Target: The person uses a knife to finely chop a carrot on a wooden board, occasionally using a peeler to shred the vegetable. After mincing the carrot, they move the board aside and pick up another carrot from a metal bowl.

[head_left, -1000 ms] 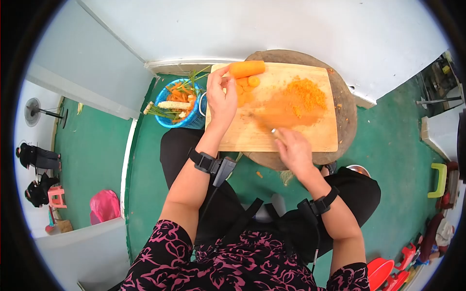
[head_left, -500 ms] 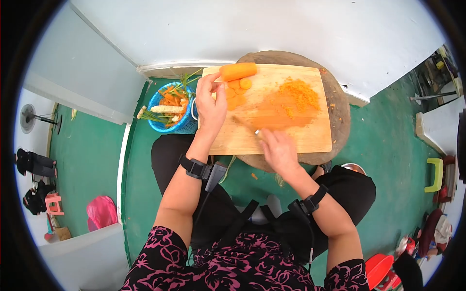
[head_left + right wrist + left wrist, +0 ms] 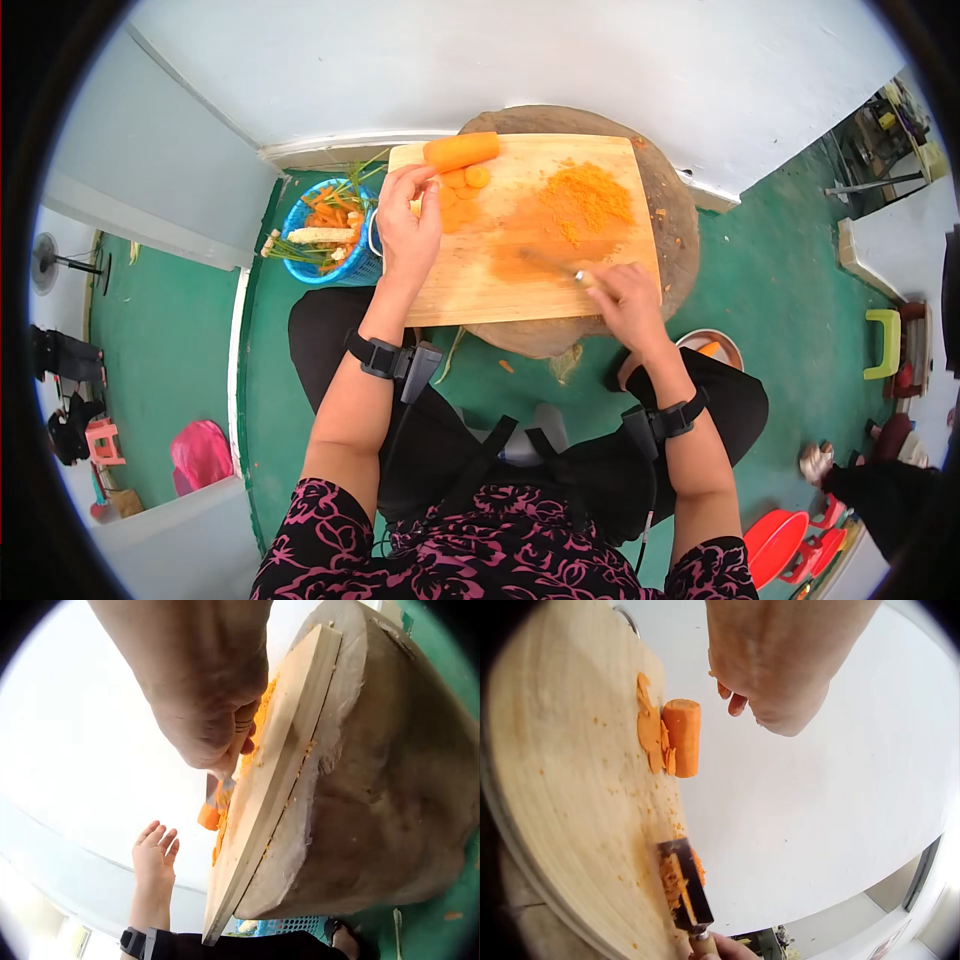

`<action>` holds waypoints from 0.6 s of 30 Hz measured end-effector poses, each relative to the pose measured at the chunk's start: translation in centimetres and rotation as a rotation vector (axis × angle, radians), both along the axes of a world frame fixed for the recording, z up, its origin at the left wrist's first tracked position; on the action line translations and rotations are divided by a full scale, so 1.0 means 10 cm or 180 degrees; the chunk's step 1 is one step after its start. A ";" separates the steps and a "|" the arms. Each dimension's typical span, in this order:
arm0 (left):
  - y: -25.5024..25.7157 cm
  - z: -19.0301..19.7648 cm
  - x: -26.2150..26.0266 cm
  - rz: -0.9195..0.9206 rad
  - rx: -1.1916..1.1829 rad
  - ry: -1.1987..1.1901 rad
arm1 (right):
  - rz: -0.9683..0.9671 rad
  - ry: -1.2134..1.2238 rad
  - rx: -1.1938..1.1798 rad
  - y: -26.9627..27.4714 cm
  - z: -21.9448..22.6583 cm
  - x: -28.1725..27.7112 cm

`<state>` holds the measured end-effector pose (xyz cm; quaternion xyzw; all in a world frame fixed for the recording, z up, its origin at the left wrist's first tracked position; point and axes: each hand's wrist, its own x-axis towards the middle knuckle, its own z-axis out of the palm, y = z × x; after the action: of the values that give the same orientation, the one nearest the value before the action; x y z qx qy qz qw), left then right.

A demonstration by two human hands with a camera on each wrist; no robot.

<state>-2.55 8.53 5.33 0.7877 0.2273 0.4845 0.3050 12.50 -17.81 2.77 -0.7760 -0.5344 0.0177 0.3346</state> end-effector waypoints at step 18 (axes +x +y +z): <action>-0.10 -0.03 0.03 -0.0077 0.0384 0.0387 | -0.0908 -0.0278 0.0343 0.04 -0.20 0.18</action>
<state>-2.25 7.53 5.01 0.8353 0.2063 0.4449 0.2485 14.27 -17.37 0.78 -0.8250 -0.4329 -0.0925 0.3513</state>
